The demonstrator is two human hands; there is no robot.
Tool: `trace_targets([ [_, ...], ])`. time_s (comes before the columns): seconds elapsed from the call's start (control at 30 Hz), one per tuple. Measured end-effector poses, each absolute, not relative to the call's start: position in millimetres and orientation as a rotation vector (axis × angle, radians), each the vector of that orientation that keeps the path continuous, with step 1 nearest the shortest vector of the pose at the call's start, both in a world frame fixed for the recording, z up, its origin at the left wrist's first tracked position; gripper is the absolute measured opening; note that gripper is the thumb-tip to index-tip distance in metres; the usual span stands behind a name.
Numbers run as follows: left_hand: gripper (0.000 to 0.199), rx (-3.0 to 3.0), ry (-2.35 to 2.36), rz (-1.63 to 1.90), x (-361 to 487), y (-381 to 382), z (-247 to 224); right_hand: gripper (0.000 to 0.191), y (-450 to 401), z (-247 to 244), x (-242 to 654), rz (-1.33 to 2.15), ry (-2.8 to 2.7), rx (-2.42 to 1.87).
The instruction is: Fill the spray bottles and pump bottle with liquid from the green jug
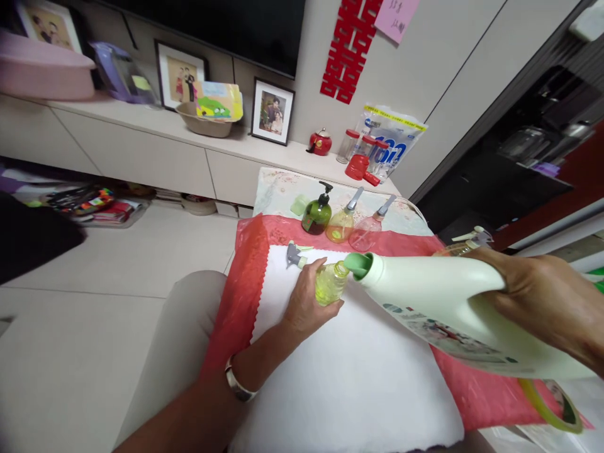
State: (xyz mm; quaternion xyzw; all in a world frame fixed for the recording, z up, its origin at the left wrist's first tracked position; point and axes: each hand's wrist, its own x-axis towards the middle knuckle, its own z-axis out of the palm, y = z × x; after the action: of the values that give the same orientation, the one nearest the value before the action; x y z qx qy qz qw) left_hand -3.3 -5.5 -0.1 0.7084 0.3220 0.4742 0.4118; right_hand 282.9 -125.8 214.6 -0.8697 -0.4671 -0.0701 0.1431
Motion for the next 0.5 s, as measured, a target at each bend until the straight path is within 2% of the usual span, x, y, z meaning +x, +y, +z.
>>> trace_targets([
  [0.07, 0.085, 1.753, 0.822, 1.176, -3.0, -5.5, -0.1, 0.047, -127.1, 207.1, 273.8, -0.164, -1.397, -2.61],
  [0.13, 0.083, 1.724, 0.833, 1.148, -3.1, -5.3, 0.1, 0.045, -128.6, 203.6, 261.1, -0.122, -1.206, -2.642],
  [0.3, 0.082, 1.626, 0.825, 1.055, -6.1, -3.2, 0.9, 0.056, -136.7, 187.6, 238.2, -0.139, -0.806, -2.348],
  [0.4, 0.075, 1.573, 0.774, 1.04, -9.6, -2.4, -0.6, 0.043, -135.6, 163.5, 234.5, -0.163, -0.662, -2.161],
  [0.5, 0.056, 1.569, 0.707, 1.092, -13.7, -2.4, -2.7, 0.033, -124.7, 134.5, 232.9, -0.146, -0.576, -2.025],
])
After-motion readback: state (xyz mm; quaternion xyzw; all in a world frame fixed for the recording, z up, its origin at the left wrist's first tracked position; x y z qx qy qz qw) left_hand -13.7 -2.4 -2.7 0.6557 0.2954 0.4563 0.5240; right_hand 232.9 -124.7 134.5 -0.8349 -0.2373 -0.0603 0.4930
